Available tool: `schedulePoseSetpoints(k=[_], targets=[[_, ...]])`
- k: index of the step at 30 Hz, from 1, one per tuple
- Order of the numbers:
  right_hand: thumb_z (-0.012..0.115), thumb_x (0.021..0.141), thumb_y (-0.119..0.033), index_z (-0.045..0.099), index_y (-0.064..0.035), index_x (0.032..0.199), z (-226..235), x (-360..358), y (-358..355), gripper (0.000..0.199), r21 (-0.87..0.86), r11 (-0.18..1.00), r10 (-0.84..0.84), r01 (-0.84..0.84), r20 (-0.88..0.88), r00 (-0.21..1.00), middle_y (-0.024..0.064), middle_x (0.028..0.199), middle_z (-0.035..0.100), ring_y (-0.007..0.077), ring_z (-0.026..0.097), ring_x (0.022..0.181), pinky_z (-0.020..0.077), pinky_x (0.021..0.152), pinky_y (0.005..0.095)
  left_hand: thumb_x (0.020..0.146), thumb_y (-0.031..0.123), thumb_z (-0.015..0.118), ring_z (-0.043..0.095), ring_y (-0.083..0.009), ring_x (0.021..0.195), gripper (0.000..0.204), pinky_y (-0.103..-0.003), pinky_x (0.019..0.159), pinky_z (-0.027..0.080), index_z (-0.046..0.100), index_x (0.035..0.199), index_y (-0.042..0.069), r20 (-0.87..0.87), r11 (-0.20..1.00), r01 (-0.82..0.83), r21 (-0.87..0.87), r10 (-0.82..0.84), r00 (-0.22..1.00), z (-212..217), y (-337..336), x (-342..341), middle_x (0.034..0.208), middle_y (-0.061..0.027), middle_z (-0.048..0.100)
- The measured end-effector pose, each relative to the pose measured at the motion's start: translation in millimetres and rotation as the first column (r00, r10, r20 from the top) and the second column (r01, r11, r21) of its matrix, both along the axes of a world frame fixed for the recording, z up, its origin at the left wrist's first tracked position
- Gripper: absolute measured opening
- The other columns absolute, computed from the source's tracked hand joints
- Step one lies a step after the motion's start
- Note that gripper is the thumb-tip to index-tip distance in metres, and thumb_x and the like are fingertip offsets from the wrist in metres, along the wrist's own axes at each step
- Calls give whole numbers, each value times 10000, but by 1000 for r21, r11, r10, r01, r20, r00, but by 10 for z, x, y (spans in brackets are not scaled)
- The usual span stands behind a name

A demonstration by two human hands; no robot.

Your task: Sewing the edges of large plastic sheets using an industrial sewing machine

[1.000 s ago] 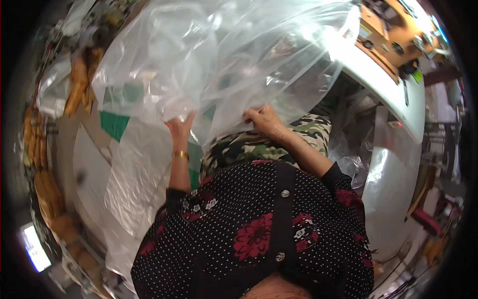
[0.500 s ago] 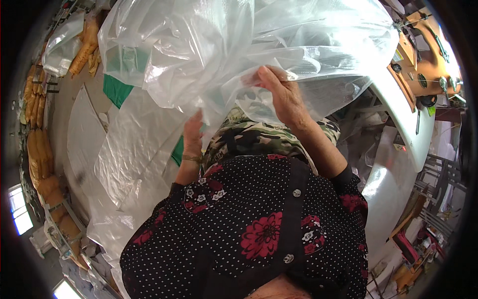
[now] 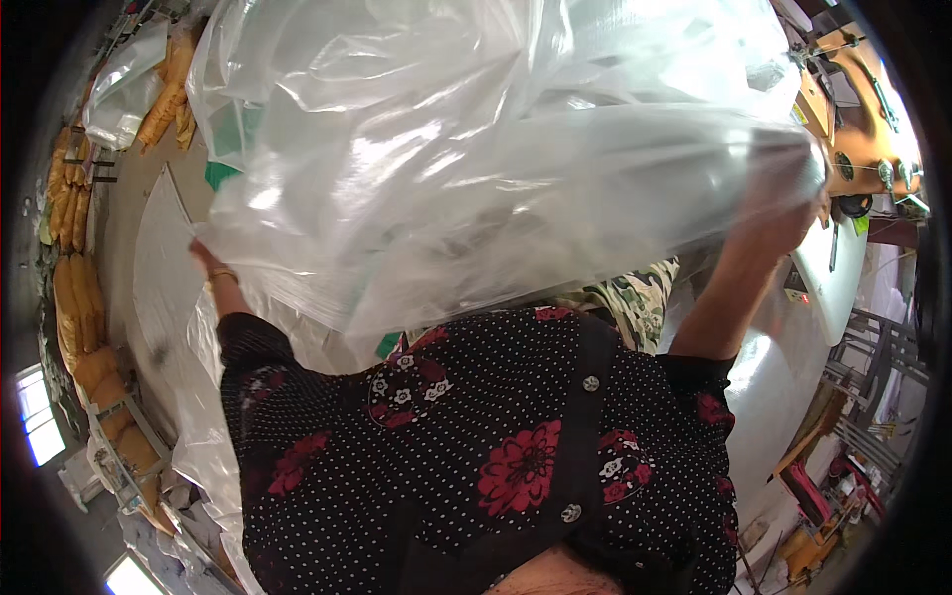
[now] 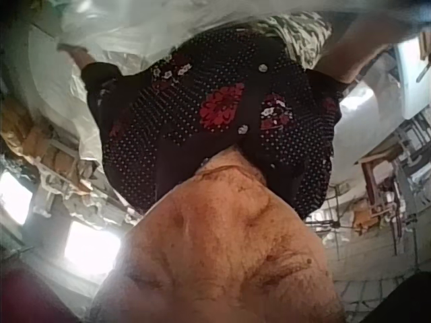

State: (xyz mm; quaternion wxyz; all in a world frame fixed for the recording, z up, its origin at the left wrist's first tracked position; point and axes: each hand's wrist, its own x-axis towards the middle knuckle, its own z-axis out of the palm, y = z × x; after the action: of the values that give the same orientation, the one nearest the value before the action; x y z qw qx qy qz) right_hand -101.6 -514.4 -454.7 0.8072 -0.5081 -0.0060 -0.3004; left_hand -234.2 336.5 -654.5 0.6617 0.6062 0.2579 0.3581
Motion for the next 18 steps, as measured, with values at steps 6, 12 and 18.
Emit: schedulePoseSetpoints(k=[6, 12, 18], targets=[[425, 999, -293, 653, -14, 974, -224, -136, 166, 361, 185, 982, -15, 35, -107, 994, 59, 859, 639, 166, 613, 840, 504, 757, 300, 933, 366, 485, 642, -280, 825, 400, -423, 759, 494, 686, 1036, 35, -270, 326, -114, 939, 899, 346, 1124, 1053, 200, 992, -117, 703], [507, 918, -170, 700, 4, 894, -565, -698, 938, 261, -447, 690, 442, -569, -362, 821, 116, 780, 672, 188, 617, 684, 487, 624, 333, 954, 194, 523, 614, -210, 1012, 321, -316, 829, 508, 598, 1190, -11, 315, 494, -414, 765, 273, 909, 3005, -848, 1079, 1196, -139, 618], [532, 883, -229, 675, 28, 839, -831, -791, 1444, 298, -402, 492, 445, -772, -646, 621, 184, 774, 676, 280, 666, 725, 501, 662, 415, 887, 238, 626, 606, -287, 1128, 442, -373, 933, 494, 596, 1235, -33, -506, -223, 545, 808, -736, 449, 3248, -4562, 614, 1248, -170, 618]])
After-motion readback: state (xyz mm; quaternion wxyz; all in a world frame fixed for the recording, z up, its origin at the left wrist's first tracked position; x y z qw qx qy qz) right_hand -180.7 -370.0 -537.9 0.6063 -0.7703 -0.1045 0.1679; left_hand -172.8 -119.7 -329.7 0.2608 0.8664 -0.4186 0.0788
